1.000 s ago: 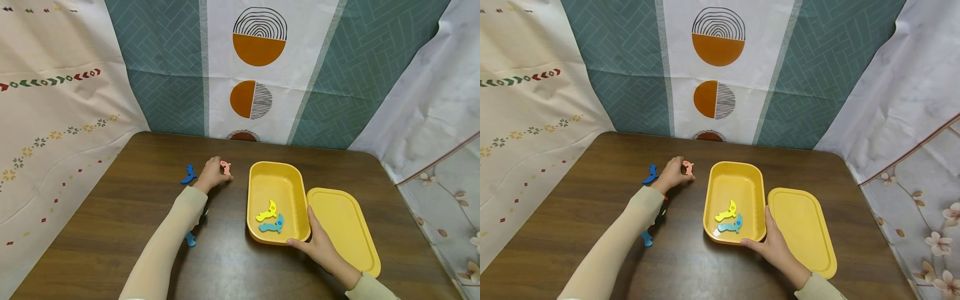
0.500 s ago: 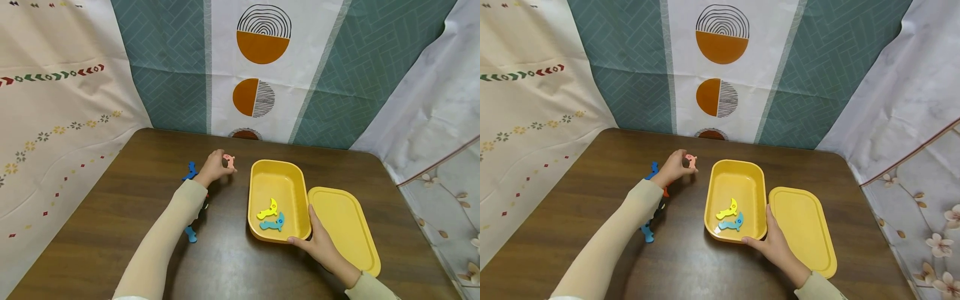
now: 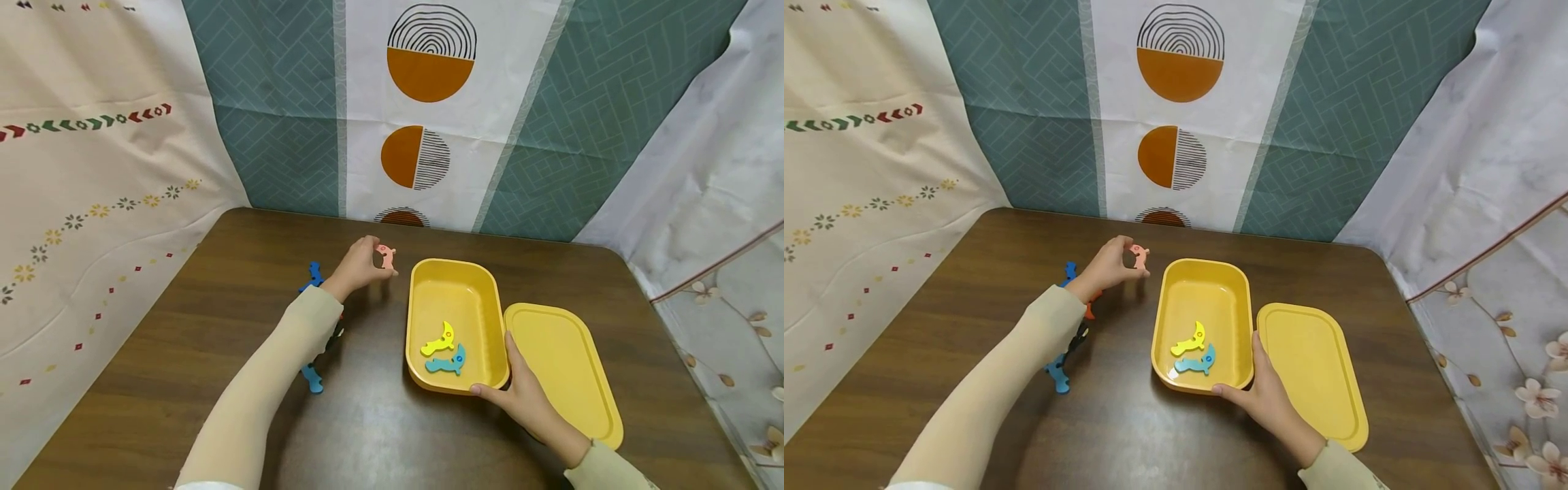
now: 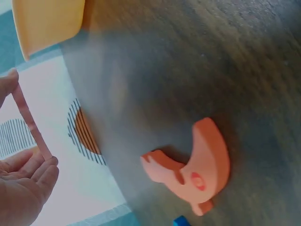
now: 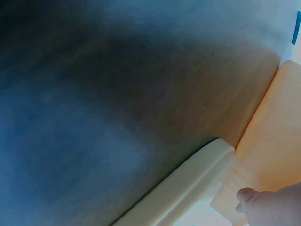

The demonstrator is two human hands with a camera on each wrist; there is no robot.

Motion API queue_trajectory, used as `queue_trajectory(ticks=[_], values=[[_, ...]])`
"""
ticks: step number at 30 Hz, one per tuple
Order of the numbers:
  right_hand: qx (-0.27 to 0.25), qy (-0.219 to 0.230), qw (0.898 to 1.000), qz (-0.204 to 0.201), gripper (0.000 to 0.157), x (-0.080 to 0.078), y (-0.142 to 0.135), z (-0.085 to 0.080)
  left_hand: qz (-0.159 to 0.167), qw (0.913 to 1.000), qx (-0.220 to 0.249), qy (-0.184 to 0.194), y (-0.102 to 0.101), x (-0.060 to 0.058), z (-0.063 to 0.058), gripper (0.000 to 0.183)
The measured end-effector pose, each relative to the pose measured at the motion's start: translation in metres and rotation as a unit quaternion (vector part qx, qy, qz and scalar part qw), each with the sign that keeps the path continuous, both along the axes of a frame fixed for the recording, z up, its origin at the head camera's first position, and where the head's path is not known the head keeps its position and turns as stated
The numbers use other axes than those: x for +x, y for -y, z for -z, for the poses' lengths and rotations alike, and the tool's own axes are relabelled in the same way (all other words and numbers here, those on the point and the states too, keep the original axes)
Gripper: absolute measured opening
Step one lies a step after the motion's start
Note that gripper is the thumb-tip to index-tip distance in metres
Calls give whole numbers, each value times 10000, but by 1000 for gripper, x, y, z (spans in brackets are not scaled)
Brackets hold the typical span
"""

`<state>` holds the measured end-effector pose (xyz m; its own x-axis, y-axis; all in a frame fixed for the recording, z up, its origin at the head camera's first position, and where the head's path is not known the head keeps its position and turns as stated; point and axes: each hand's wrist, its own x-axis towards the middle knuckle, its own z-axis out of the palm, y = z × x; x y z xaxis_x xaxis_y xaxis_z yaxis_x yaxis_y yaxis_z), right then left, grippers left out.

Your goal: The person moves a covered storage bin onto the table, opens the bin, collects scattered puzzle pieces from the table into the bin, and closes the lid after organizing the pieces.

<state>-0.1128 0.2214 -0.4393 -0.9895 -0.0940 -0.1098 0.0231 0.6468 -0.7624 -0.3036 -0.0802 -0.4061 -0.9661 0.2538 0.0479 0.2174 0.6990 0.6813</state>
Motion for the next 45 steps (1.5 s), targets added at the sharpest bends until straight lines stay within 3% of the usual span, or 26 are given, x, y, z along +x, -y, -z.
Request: queue_trajectory(ticks=[12,19,24,33,45], values=[[-3,-36,10000,-13,115,0,0,0,368,9992,87,-95,-17,7,-20,83],[-48,-49,10000,17,114,1,-1,0,657,9975,-170,-220,-32,18,-28,83],[-113,-29,9999,33,114,1,0,-1,724,9959,-325,-427,-40,21,-29,83],[-94,-12,9999,38,114,1,1,-1,817,9955,-335,-350,-51,27,-31,82],[-21,-24,10000,23,114,1,0,0,938,9944,-305,-373,-70,29,-25,81]])
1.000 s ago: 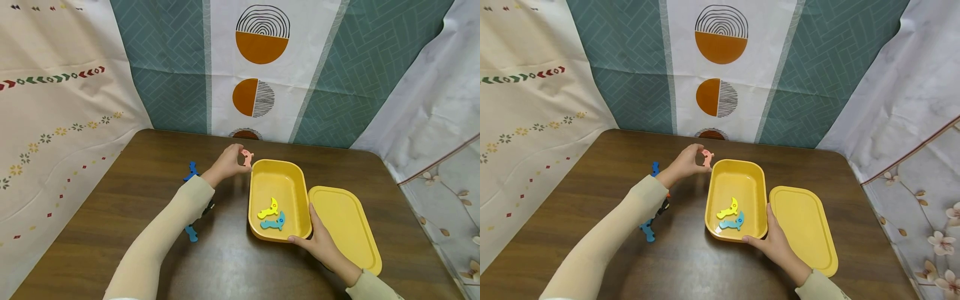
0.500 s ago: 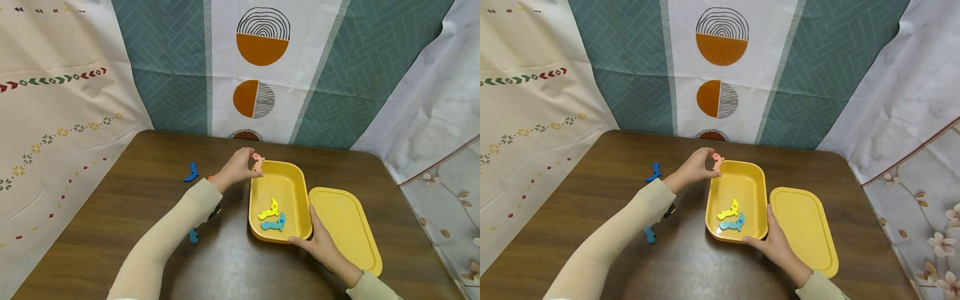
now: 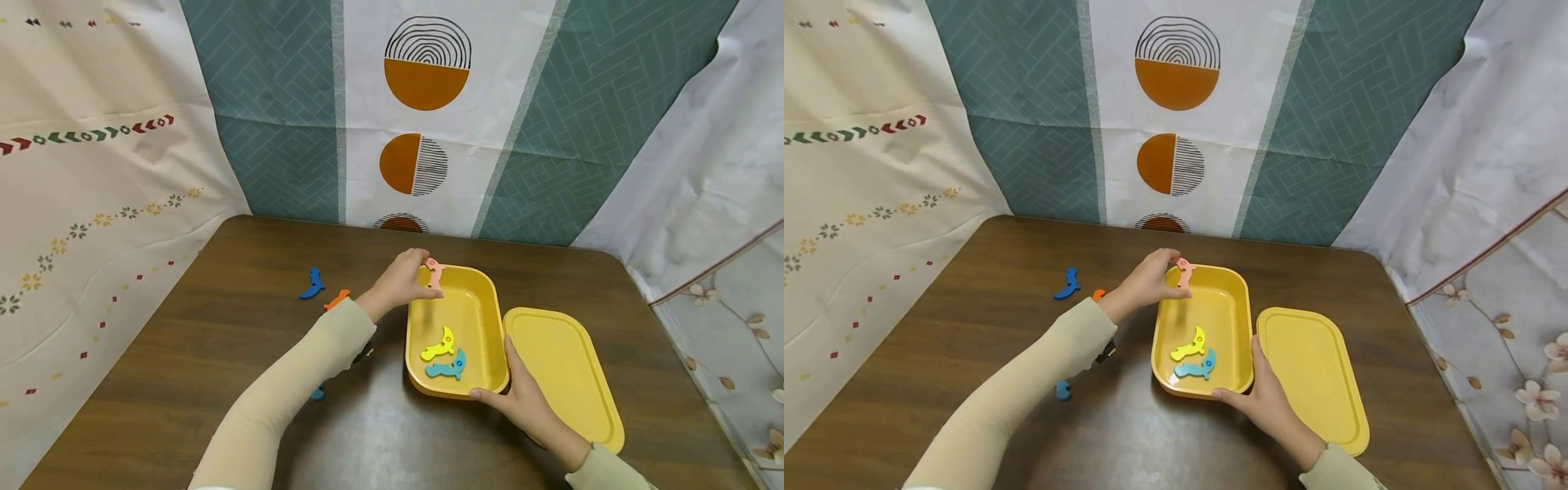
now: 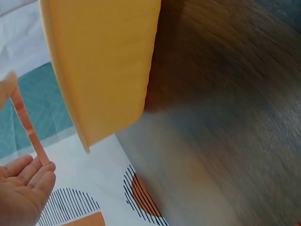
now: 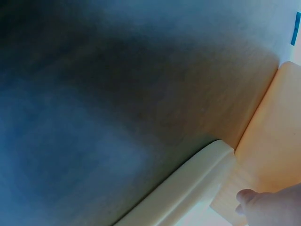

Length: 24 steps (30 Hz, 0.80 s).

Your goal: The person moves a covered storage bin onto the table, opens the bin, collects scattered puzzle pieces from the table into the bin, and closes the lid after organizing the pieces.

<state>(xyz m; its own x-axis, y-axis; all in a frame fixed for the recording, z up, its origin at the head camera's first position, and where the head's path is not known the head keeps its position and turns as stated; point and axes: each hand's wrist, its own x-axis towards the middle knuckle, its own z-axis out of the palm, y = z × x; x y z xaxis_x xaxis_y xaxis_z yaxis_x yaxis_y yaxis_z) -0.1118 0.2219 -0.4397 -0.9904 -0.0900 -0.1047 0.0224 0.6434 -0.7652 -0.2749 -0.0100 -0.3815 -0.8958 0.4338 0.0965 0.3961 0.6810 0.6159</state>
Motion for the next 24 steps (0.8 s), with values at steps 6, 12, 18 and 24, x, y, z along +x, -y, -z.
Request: queue_trajectory(ticks=[6,12,18,24], values=[[37,-74,10000,-25,114,0,-2,3,-69,9999,111,-93,-10,1,2,82],[48,-113,9999,-8,114,-1,-1,4,69,9999,107,-18,-21,4,3,82],[33,-138,9999,-16,114,0,-1,5,271,9994,-78,-183,-27,6,5,82],[39,-98,9999,6,114,-1,-2,4,500,9987,-33,10,-31,7,11,78]])
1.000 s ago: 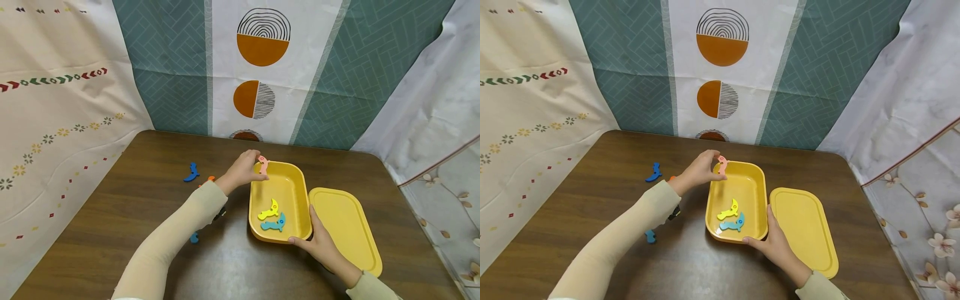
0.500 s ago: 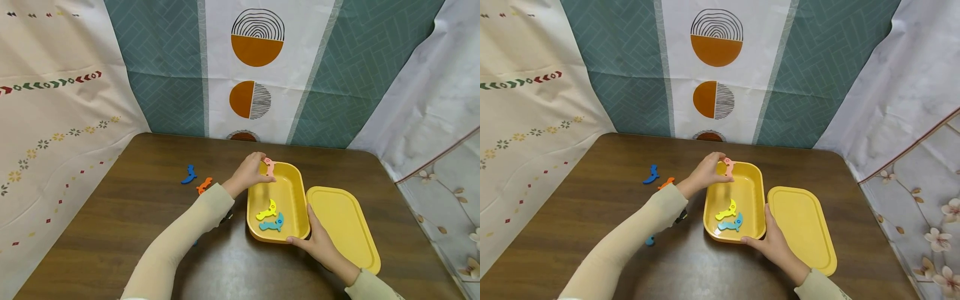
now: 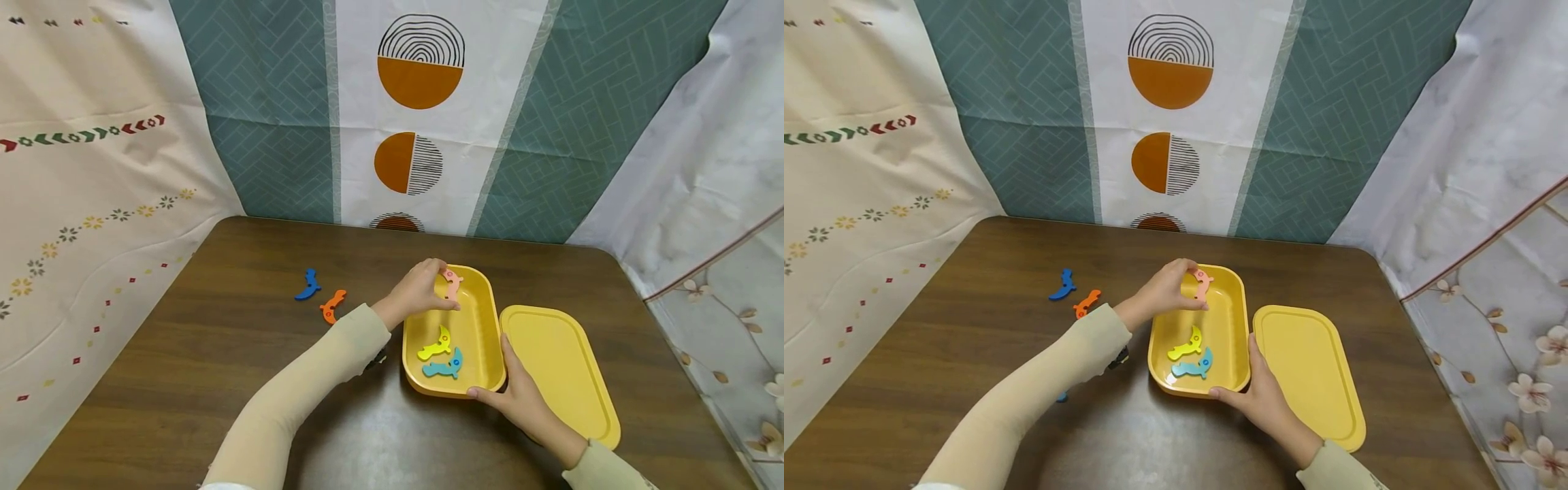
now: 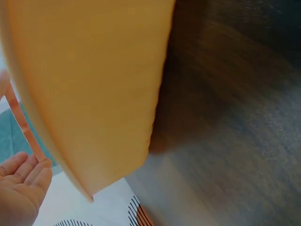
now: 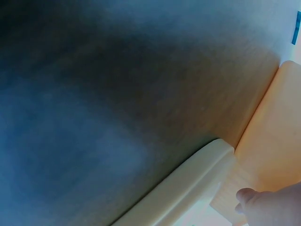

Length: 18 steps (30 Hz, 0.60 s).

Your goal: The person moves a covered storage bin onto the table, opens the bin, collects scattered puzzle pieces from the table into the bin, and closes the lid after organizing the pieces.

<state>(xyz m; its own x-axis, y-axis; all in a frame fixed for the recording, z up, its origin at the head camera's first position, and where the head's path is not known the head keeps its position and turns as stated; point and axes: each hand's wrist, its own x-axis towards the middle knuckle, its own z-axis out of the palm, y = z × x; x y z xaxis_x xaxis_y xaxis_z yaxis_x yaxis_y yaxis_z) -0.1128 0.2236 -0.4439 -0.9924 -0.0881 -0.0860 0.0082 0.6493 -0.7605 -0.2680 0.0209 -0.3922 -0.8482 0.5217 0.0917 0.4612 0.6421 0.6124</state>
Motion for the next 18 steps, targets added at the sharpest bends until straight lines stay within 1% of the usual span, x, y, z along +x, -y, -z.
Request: queue_trajectory(ticks=[4,9,13,18], values=[[22,18,10000,15,114,0,0,-1,128,9997,-82,184,-4,1,5,77],[1,61,10000,18,114,0,0,-1,266,9992,-232,184,-9,3,9,79],[2,101,9999,4,114,0,0,-2,358,9988,-290,162,-12,5,12,78],[109,-17,9999,-24,113,0,0,-3,396,9983,-387,187,-16,7,17,77]])
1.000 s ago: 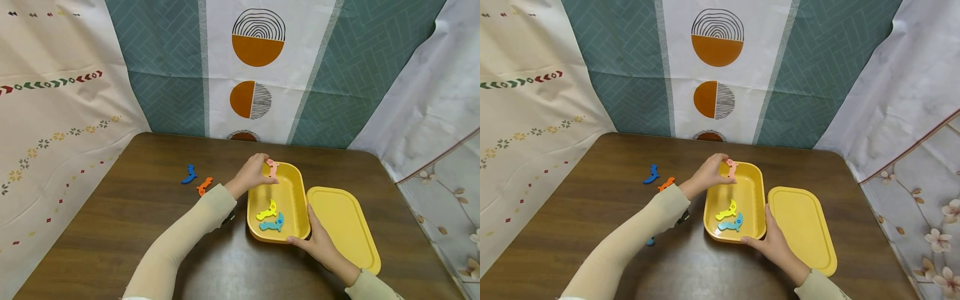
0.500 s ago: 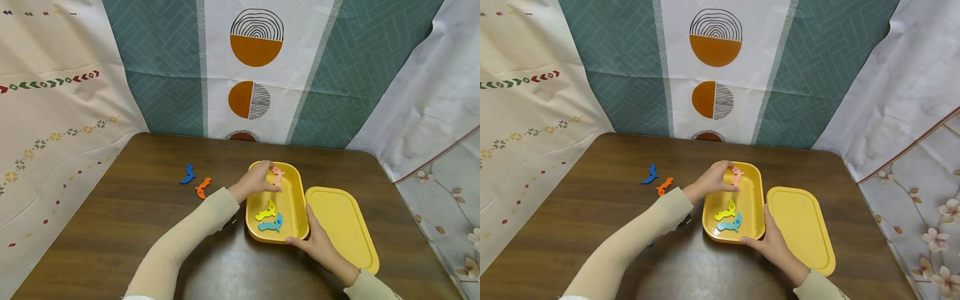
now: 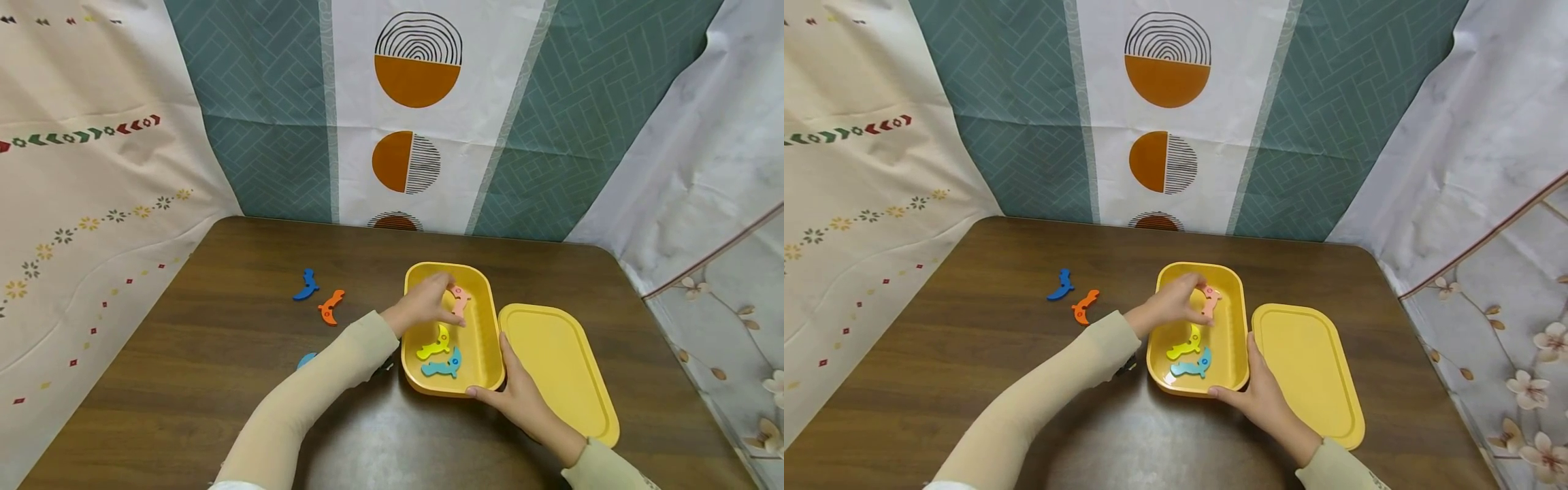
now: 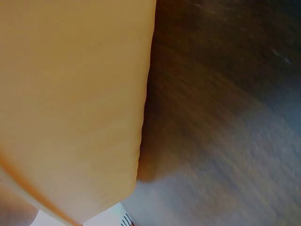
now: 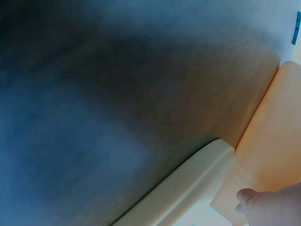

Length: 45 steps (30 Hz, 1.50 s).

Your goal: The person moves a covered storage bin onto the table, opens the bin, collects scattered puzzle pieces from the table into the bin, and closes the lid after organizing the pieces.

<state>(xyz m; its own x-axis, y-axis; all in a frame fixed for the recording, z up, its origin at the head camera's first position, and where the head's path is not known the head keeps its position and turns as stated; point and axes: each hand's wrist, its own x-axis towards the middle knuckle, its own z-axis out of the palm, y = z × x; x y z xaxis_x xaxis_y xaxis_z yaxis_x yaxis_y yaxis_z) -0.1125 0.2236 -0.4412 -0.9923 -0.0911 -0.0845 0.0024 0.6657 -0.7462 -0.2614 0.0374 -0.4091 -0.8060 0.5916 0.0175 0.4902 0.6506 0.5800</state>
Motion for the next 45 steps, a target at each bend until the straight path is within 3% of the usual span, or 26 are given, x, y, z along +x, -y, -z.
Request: queue_trajectory(ticks=[8,24,29,37,45], values=[[-60,-119,9999,-41,111,0,1,1,116,9996,-239,138,-10,1,9,78],[-178,-100,9998,2,112,1,0,3,61,9993,-251,265,-15,3,20,79],[-220,-15,9997,36,111,2,1,1,2,9981,-491,367,-16,4,23,84],[-218,18,9997,64,112,1,0,3,158,9930,-1155,175,-19,6,23,88],[-144,-44,9999,34,112,2,1,2,140,9921,-1233,199,-18,7,25,88]])
